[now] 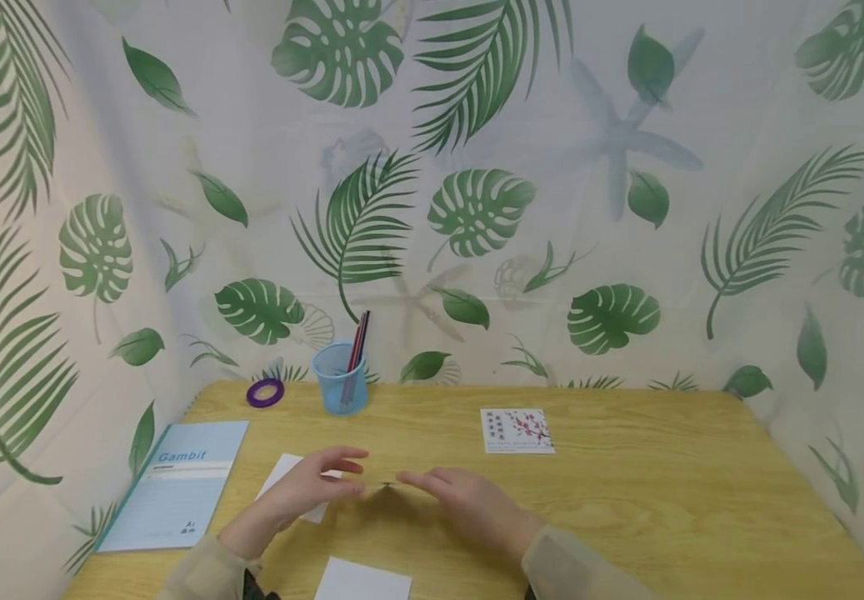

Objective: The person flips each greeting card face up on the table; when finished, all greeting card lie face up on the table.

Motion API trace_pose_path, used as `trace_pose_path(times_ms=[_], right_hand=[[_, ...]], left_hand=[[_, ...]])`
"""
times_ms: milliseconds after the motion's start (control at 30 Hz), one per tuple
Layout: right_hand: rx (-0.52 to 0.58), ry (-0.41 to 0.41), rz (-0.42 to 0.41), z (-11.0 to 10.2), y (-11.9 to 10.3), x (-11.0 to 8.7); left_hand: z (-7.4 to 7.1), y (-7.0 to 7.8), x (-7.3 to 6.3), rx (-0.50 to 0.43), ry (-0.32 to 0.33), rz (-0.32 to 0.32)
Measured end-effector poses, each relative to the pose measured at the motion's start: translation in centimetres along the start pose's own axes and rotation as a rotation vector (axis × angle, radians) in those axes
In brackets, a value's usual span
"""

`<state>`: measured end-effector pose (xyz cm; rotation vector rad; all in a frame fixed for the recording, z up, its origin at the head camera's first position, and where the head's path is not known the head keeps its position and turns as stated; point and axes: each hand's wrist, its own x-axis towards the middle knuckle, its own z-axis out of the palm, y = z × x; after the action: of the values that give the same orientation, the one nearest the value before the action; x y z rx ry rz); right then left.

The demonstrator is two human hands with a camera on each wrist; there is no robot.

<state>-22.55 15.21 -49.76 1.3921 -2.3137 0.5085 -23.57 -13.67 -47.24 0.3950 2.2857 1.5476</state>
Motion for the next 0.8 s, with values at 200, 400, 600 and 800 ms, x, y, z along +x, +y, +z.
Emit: trace_pose_path(times_ms=[200, 400, 600, 800], right_hand=[[0.108, 0.077, 0.017, 0.3, 0.21, 0.04], [0.223, 0.172, 0.129, 0.6, 0.14, -0.02], [0.337, 0.172, 0.335, 0.47, -0.29, 0.09], [0.546, 0.186, 0.524, 0.21, -0.49, 0.41]], left_hand=[[-0.11, -0.19, 0.11, -0.037, 0.091, 0.046], [-0.16, -0.06, 0.08, -0.179, 0.131, 0.036], [0.15, 0.12, 0.41, -0.268, 0.212, 0.017], [0.48, 0.61, 0.6, -0.324, 0.3, -0.013]])
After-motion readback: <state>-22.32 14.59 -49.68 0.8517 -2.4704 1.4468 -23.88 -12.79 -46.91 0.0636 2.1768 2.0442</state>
